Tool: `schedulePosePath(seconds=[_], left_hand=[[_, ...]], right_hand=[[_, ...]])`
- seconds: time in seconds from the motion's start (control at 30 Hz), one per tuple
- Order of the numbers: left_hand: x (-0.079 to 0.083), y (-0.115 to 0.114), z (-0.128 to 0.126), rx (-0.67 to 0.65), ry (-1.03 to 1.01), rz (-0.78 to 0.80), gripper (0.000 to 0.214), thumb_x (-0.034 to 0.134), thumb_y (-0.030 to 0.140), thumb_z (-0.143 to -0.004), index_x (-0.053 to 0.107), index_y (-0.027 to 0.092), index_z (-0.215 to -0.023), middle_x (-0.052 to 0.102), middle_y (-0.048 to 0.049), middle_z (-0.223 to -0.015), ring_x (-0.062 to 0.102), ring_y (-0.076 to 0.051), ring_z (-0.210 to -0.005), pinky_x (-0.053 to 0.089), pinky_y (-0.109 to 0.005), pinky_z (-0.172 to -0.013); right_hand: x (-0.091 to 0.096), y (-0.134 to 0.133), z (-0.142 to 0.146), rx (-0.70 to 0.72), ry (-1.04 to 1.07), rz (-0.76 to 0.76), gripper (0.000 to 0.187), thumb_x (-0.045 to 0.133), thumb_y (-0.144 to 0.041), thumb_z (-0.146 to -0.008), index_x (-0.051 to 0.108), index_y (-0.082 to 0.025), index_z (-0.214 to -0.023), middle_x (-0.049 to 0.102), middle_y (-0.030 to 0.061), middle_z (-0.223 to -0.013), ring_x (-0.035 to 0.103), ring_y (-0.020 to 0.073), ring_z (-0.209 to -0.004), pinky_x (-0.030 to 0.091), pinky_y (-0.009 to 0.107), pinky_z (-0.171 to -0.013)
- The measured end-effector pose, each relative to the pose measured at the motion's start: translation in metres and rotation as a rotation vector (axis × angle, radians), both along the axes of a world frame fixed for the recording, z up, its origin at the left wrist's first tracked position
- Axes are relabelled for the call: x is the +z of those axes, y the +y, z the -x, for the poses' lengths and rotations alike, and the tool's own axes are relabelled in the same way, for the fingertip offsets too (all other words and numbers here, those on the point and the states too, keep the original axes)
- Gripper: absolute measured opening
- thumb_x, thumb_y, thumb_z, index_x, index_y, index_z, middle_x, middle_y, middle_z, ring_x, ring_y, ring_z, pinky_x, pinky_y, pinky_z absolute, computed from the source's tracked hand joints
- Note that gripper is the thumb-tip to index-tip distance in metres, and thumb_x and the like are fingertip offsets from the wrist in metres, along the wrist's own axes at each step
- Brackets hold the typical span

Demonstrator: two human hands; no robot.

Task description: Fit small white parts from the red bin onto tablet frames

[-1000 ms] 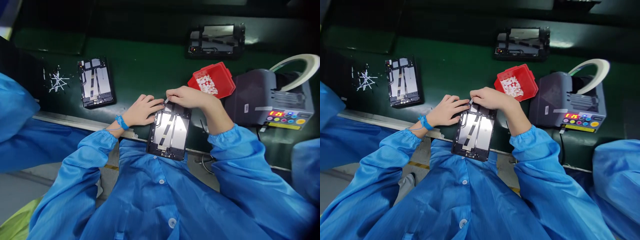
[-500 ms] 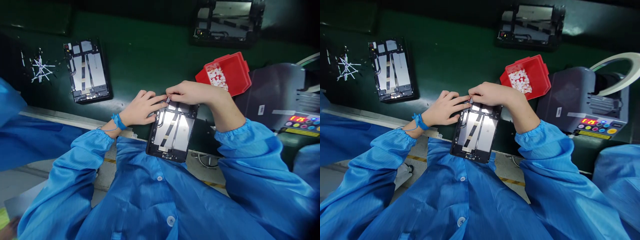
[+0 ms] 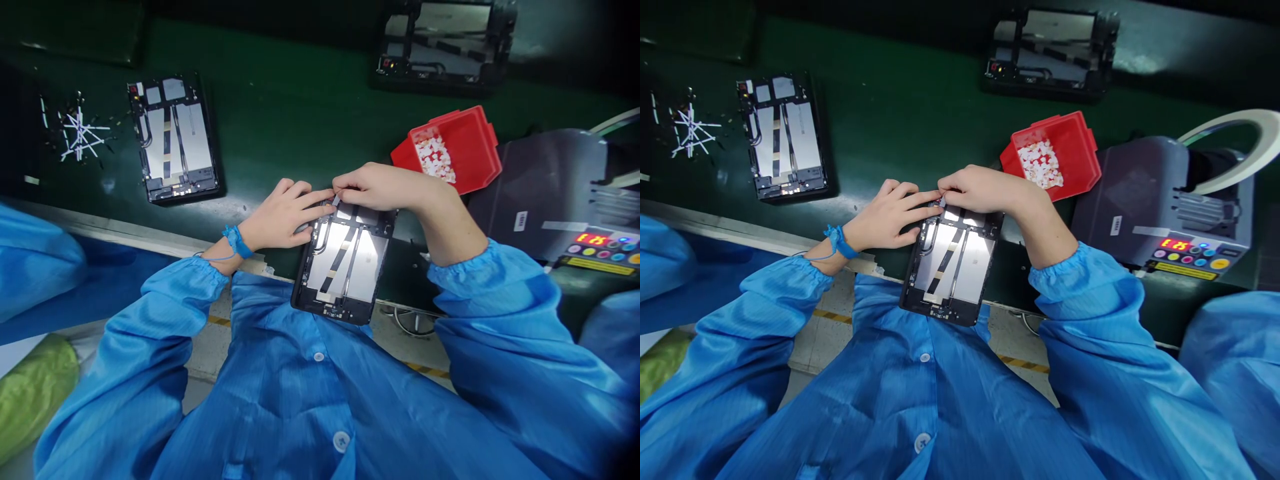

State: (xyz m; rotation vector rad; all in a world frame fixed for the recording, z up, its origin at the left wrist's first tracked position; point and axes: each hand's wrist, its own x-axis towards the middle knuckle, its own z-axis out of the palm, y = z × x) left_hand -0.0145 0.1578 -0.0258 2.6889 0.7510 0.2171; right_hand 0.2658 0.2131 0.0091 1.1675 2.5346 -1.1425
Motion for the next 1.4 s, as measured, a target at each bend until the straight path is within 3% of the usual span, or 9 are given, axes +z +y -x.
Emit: schedulePosePath(seconds=[0.27,0.57,0.77,0.9,1.07,1.2,1.33,1.4], left_hand=[[-0.004,-0.003,0.0,0.023,0.002,0.001,0.06,0.055,0.041,-0.111,0.062,0.026,-0.169,0.056,-0.0136,-0.18,0.056,-0.041,-0.14,0.041,-0.061,-0.115],[-0.003,-0.01,-0.004,0.05,0.035,-0.066,0.071,0.056,0.034,-0.105,0.055,0.02,-0.175,0.057,-0.0147,-0.179,0.057,-0.041,-0.138,0.042,-0.058,-0.114],[0.002,-0.013,-0.006,0.069,0.066,-0.082,0.072,0.058,0.028,-0.101,0.057,0.021,-0.173,0.057,-0.0147,-0.179,0.057,-0.041,-0.14,0.043,-0.058,-0.114],[0.005,-0.014,-0.009,0.102,0.071,-0.136,0.066,0.057,0.024,-0.101,0.064,0.02,-0.166,0.059,-0.0177,-0.176,0.056,-0.042,-0.145,0.043,-0.058,-0.115],[0.011,-0.018,-0.012,0.133,0.098,-0.173,0.062,0.053,0.02,-0.103,0.066,0.02,-0.164,0.067,-0.0175,-0.166,0.059,-0.04,-0.143,0.044,-0.056,-0.116],[0.018,-0.023,-0.015,0.16,0.143,-0.2,0.062,0.053,0.021,-0.104,0.065,0.017,-0.165,0.064,-0.0186,-0.169,0.057,-0.042,-0.148,0.043,-0.058,-0.12],[0.034,-0.032,-0.028,0.199,0.166,-0.234,0.055,0.054,0.019,-0.104,0.071,0.014,-0.156,0.059,-0.0211,-0.174,0.053,-0.043,-0.155,0.04,-0.059,-0.125],[0.045,-0.044,-0.032,0.285,0.119,-0.206,0.051,0.056,0.018,-0.104,0.073,0.014,-0.152,0.059,-0.0202,-0.174,0.053,-0.041,-0.156,0.04,-0.057,-0.127]], right_hand=[[-0.001,-0.002,0.005,0.017,-0.027,-0.056,0.028,0.057,-0.04,-0.11,0.074,-0.023,-0.095,0.069,0.004,-0.078,0.061,0.0218,-0.079,0.038,0.035,-0.076],[0.016,0.003,0.017,0.1,-0.289,-0.139,0.036,0.052,-0.042,-0.112,0.082,-0.022,-0.11,0.081,0.0096,-0.095,0.072,0.0273,-0.091,0.042,0.037,-0.08],[0.012,0.009,0.009,-0.012,-0.353,-0.123,0.042,0.059,-0.056,-0.111,0.081,-0.02,-0.117,0.082,0.0129,-0.101,0.074,0.0301,-0.094,0.044,0.037,-0.08],[0.006,0.002,0.003,-0.073,-0.245,-0.052,0.049,0.043,-0.055,-0.118,0.078,-0.021,-0.118,0.083,0.0116,-0.11,0.074,0.0267,-0.098,0.047,0.035,-0.082],[0.001,-0.004,0.008,-0.084,-0.225,-0.09,0.044,0.047,-0.052,-0.118,0.077,-0.02,-0.117,0.083,0.0119,-0.112,0.074,0.0259,-0.098,0.045,0.033,-0.08],[0.0,-0.009,0.017,-0.109,-0.248,-0.121,0.043,0.043,-0.046,-0.119,0.077,-0.019,-0.122,0.083,0.0149,-0.126,0.076,0.0283,-0.108,0.046,0.033,-0.082],[0.003,-0.015,0.026,-0.096,-0.245,-0.16,0.045,0.043,-0.047,-0.122,0.076,-0.017,-0.129,0.081,0.0172,-0.136,0.075,0.0279,-0.115,0.046,0.033,-0.088],[0.008,-0.018,0.03,-0.145,-0.239,-0.183,0.042,0.046,-0.046,-0.122,0.074,-0.016,-0.13,0.081,0.0179,-0.138,0.074,0.0269,-0.115,0.046,0.033,-0.09]])
